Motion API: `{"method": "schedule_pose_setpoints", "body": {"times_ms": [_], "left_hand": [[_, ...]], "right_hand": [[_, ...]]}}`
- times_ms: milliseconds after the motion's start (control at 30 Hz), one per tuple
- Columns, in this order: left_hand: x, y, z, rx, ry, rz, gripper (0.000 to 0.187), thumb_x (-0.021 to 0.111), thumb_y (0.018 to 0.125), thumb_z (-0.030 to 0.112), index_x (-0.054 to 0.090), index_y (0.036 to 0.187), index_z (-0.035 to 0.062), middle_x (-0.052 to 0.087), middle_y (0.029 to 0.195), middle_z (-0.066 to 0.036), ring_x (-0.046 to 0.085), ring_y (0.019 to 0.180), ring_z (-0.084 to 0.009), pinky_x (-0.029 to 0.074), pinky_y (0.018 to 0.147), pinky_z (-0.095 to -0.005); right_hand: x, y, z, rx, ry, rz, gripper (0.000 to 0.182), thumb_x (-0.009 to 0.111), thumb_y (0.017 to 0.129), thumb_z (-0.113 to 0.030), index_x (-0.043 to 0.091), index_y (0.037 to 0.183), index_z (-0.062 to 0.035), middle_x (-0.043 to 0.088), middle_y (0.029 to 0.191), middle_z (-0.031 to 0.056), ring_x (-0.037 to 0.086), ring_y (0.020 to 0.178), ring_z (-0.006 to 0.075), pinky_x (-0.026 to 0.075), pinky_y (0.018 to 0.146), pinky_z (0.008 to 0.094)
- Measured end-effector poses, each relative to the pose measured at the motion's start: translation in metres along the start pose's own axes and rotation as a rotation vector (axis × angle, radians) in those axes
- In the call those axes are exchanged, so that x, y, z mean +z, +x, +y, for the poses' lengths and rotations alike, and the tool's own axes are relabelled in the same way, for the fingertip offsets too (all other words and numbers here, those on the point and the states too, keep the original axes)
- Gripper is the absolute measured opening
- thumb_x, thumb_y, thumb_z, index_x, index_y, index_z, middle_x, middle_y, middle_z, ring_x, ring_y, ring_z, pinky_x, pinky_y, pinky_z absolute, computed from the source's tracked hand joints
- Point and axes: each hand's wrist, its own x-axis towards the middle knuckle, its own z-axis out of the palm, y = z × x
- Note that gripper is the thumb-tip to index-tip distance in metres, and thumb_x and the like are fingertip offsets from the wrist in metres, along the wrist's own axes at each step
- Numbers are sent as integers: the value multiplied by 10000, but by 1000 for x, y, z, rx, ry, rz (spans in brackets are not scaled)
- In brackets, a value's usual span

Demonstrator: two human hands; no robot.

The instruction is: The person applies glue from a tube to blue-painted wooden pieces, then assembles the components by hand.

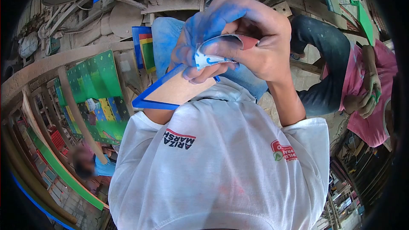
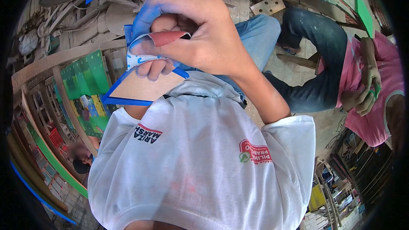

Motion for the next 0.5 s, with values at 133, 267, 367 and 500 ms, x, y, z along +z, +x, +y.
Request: {"method": "schedule_pose_setpoints", "body": {"times_ms": [133, 267, 367, 500], "left_hand": [[9, -10, 13, -3, -25, -22, 466, 711, 646, 304, 609, 905, -70, 609, 731, -122, 584, 559, -166, 487, 516, -254], [7, -7, 9, -3, -50, -36, 445, 708, 658, 289, 606, 904, -67, 605, 714, -116, 576, 541, -159, 482, 508, -248], [10, -6, 2, -7, -68, -49, 429, 705, 666, 278, 604, 903, -65, 603, 701, -112, 570, 527, -153, 477, 503, -243], [5, -4, 7, -11, -91, -65, 408, 702, 678, 264, 602, 902, -62, 599, 684, -107, 562, 508, -146, 472, 495, -237]], "right_hand": [[-4, 0, 3, 13, -18, -45, 125, 669, 768, 37, 577, 852, 42, 633, 651, 83, 665, 590, 162, 536, 487, 253], [-5, 0, -3, 65, -43, -52, 121, 662, 771, 46, 579, 860, 49, 643, 685, 97, 671, 612, 173, 556, 506, 271], [-5, 3, -3, 20, -3, -70, 114, 653, 775, 53, 577, 860, 55, 645, 704, 110, 675, 630, 187, 572, 524, 287], [-4, 3, -4, 30, 4, -60, 111, 650, 774, 62, 576, 857, 61, 643, 707, 116, 679, 641, 201, 579, 530, 298]]}}
